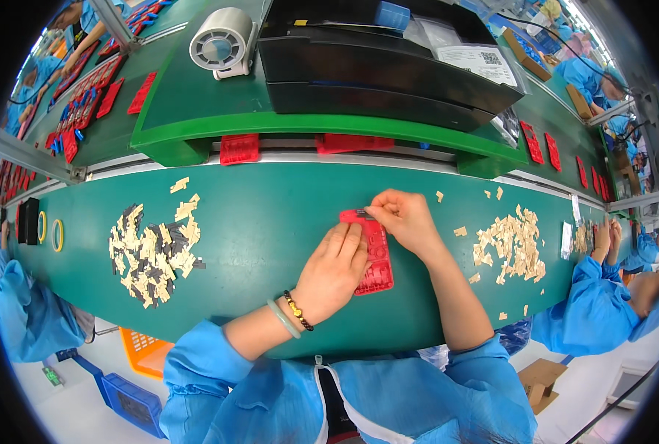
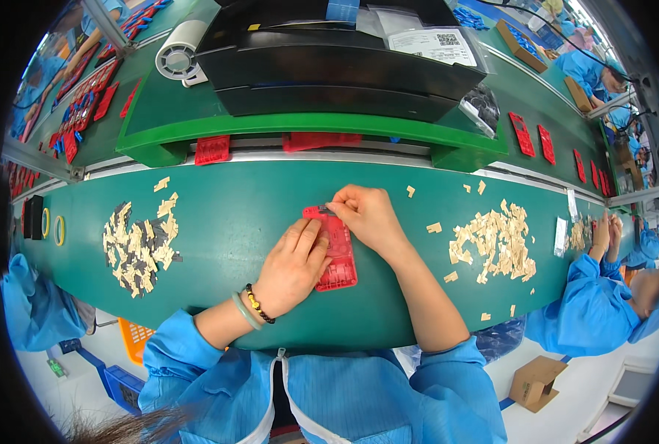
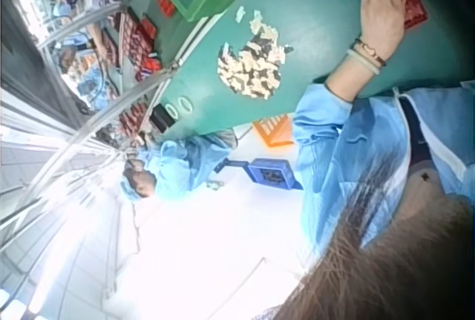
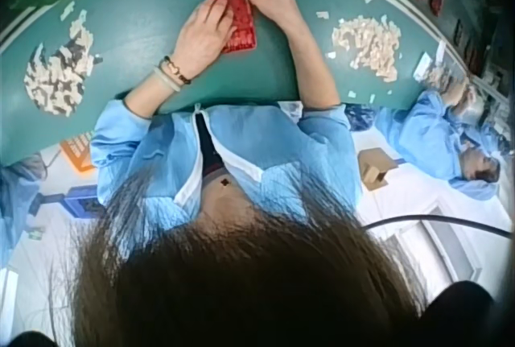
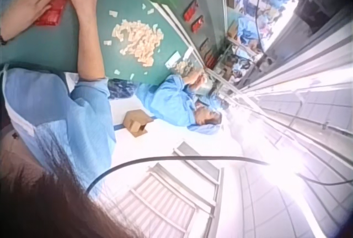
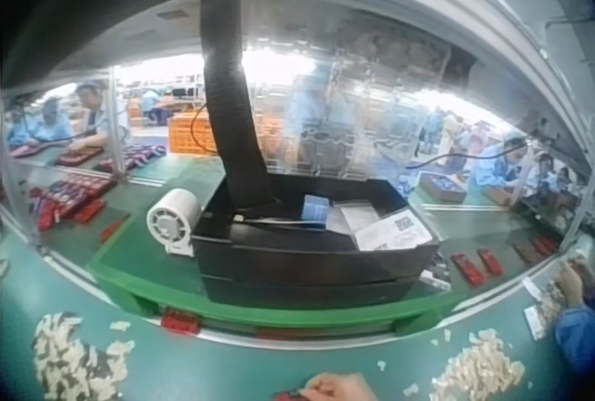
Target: Assembling small electronic components into red plastic casings at an assembly line.
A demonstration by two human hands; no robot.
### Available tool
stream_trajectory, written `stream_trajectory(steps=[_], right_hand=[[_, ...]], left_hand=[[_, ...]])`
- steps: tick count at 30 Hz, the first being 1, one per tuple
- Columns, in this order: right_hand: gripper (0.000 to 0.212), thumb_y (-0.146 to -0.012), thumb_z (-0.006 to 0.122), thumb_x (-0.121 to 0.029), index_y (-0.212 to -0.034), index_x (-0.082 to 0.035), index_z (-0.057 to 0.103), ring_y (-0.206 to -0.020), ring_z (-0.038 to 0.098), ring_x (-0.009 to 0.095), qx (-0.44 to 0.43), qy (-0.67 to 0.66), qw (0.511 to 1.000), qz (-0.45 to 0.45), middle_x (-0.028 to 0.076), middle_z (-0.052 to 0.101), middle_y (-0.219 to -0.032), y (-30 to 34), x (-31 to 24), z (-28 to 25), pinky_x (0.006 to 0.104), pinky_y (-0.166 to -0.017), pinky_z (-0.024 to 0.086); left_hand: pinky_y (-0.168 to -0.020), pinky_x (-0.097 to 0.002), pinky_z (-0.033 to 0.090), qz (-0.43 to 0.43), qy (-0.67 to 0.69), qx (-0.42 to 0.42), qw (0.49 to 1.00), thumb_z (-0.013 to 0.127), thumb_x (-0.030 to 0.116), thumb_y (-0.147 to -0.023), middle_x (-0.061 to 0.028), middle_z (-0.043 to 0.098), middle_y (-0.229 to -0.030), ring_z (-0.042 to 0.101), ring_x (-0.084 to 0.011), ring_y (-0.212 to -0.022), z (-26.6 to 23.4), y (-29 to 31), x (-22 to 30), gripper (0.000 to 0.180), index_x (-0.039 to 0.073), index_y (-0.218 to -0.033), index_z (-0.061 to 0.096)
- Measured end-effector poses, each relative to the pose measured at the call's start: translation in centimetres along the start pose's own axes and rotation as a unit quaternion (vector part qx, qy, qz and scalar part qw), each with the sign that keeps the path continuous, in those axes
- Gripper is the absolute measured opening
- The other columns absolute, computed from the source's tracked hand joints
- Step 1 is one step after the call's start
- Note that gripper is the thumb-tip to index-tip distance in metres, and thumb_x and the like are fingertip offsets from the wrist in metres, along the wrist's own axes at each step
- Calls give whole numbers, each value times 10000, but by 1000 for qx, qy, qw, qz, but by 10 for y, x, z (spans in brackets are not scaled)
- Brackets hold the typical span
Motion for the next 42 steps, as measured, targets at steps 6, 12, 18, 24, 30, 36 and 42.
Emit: stream_trajectory(steps=[6,12,18,24,30,36,42], right_hand=[[119,-843,697,-88,-833,23,654,-552,494,31,26,40,998,-45,18,620,-617,1,-6,4,223,-498,408],[112,-840,695,-84,-830,22,658,-541,483,29,34,53,997,-51,19,605,-592,2,-7,7,226,-488,399],[98,-813,716,-125,-858,-45,681,-467,507,127,102,158,970,-155,50,572,-563,11,-16,7,272,-475,409],[160,-807,700,-175,-958,-123,691,-557,583,199,165,296,891,-302,37,579,-658,44,-13,3,322,-499,464],[225,-796,693,-234,-1002,-148,671,-612,611,187,156,347,883,-275,27,586,-795,56,-7,-4,309,-529,502],[333,-735,744,-262,-1013,-118,630,-784,606,194,28,244,889,-387,25,576,-957,108,-12,17,306,-693,523],[277,-720,753,-260,-935,-128,639,-791,591,164,30,284,872,-399,5,584,-963,104,-4,15,296,-665,501]], left_hand=[[-940,-407,478,-10,11,-1,1000,679,162,-791,-215,518,-1195,498,-363,-1149,2,1,-1,365,-47,-1080,599],[-934,-409,478,-23,28,7,999,685,139,-772,-216,505,-1214,492,-360,-1148,4,-1,-4,353,-29,-1064,581],[-967,-424,446,-19,79,-12,997,664,135,-769,-224,524,-1185,497,-357,-1120,-3,-9,-10,283,-31,-972,557],[-937,-421,460,-12,83,-9,996,697,132,-727,-207,525,-1188,502,-366,-1114,-2,-15,-9,342,-16,-1003,559],[-919,-410,462,-5,33,20,999,681,128,-745,-173,556,-1128,528,-332,-1053,-3,-19,-5,397,-42,-1082,560],[-789,-348,460,13,-59,-19,998,625,135,-787,-118,558,-1006,530,-257,-903,11,-28,-10,369,-46,-1106,576],[-753,-338,437,65,-114,-15,991,610,148,-790,-85,530,-907,509,-229,-847,20,-41,-3,348,-47,-1078,588]])
Point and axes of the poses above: each hand's wrist, its own y-axis away from the middle knuckle, its own z-axis out of the palm, x = y × z, the point moved 4 cm from there along -y, towards the middle knuckle
